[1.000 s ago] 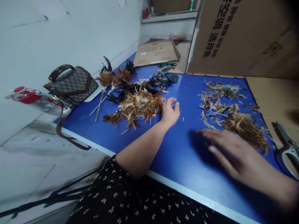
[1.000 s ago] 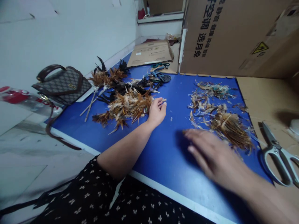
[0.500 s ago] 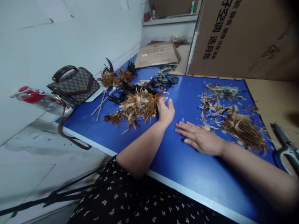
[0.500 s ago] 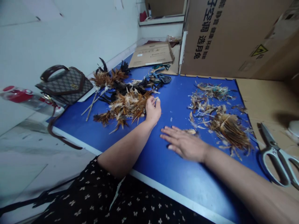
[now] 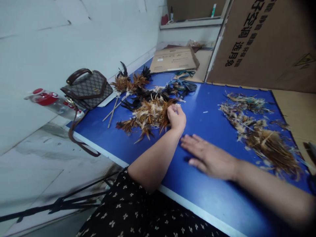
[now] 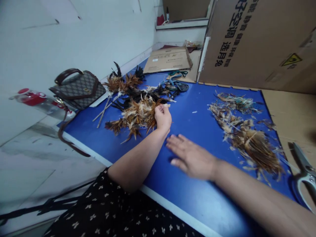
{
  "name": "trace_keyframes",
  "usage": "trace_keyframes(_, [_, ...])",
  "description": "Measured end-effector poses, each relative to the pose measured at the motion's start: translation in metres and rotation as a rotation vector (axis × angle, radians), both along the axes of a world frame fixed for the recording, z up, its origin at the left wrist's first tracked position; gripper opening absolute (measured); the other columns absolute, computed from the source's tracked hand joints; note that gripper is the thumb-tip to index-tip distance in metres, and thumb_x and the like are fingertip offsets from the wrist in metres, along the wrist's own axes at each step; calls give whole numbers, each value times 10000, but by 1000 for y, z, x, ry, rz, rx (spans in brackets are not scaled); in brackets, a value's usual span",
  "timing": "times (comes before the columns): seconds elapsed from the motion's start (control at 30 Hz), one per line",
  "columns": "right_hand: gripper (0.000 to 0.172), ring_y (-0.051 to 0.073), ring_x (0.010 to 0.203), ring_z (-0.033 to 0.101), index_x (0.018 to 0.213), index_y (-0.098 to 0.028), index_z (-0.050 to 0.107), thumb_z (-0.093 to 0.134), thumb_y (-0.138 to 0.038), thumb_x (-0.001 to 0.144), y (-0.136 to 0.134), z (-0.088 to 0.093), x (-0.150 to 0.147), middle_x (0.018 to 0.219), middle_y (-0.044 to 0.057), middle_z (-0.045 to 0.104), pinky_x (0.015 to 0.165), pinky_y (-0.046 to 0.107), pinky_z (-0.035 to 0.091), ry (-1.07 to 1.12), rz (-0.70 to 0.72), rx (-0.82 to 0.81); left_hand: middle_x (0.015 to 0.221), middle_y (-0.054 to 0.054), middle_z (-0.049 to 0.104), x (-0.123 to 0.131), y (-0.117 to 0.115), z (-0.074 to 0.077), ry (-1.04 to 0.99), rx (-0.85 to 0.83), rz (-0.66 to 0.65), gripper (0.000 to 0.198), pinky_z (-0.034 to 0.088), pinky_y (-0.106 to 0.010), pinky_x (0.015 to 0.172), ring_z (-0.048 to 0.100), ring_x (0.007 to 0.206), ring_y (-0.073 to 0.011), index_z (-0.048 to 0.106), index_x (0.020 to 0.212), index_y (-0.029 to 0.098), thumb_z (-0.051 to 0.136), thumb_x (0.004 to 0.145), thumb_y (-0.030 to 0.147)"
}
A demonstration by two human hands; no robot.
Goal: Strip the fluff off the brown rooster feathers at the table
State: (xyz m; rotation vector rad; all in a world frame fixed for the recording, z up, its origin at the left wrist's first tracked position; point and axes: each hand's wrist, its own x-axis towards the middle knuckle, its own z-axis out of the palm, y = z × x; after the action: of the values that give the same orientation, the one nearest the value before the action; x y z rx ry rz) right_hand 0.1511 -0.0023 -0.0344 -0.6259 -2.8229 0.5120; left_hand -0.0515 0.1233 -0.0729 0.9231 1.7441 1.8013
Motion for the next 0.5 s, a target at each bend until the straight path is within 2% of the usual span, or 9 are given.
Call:
trace_keyframes(0.03, [721,282,1749,374,1802,-226,462,555,-539,1158,-13,-4,-12,1840,133,462,1465,531,266,-7,120,-54,1367,-231,754,-2,1,1,-5,-10,31,258,586,-439,1189,770,1290,-262,632,1280,172,612,1130,382])
trace_keyframes(0.07, [720,274,1763,340,1814,-221,438,547,-517,1166,-22,-9,-23,1855,137,432,1471,526,246,-3,160,-78,1357,-227,758,-4,2,2,-10,-19,55,236,594,-428,1175,774,1276,-257,632,1266,174,606,1130,365])
trace_keyframes(0.1, [688,266,1772,316,1822,-229,420,513,-463,1183,-24,-13,-31,1859,130,427,1479,536,213,3,162,-84,1350,-222,761,-6,3,4,-13,-26,73,221,600,-419,1165,777,1268,-252,632,1257,179,600,1132,358])
trace_keyframes(0.17, [661,269,1775,306,1833,-232,395,463,-383,1193,-12,-20,-41,1855,128,435,1480,557,197,9,131,-62,1350,-221,762,-11,5,6,-16,-37,93,215,606,-409,1154,782,1271,-250,632,1254,182,582,1140,358])
trace_keyframes(0.27, [690,309,1767,329,1837,-176,374,440,-399,1187,34,-23,-51,1858,180,409,1465,597,229,-1,50,17,1372,-244,755,-18,7,9,-27,-37,139,232,610,-424,1158,788,1281,-260,637,1260,168,580,1143,360])
trace_keyframes(0.33, [705,315,1770,321,1832,-177,384,415,-460,1188,70,-22,-60,1866,177,397,1463,607,218,-56,4,70,1370,-245,760,-21,8,9,-38,-31,171,228,614,-436,1160,793,1270,-261,644,1257,165,598,1135,352])
trace_keyframes(0.4, [722,292,1785,280,1832,-207,385,384,-518,1180,106,-21,-70,1890,135,364,1470,570,200,-150,-94,107,1358,-233,768,-22,8,7,-31,-24,174,220,617,-435,1157,796,1259,-256,650,1243,169,614,1124,349])
trace_keyframes(0.5, [800,335,1797,231,1824,-133,379,307,-583,1167,157,-23,-83,1908,167,306,1469,570,186,-190,-253,119,1335,-227,772,-21,9,2,5,-9,160,214,619,-431,1145,794,1246,-253,648,1221,168,613,1115,351])
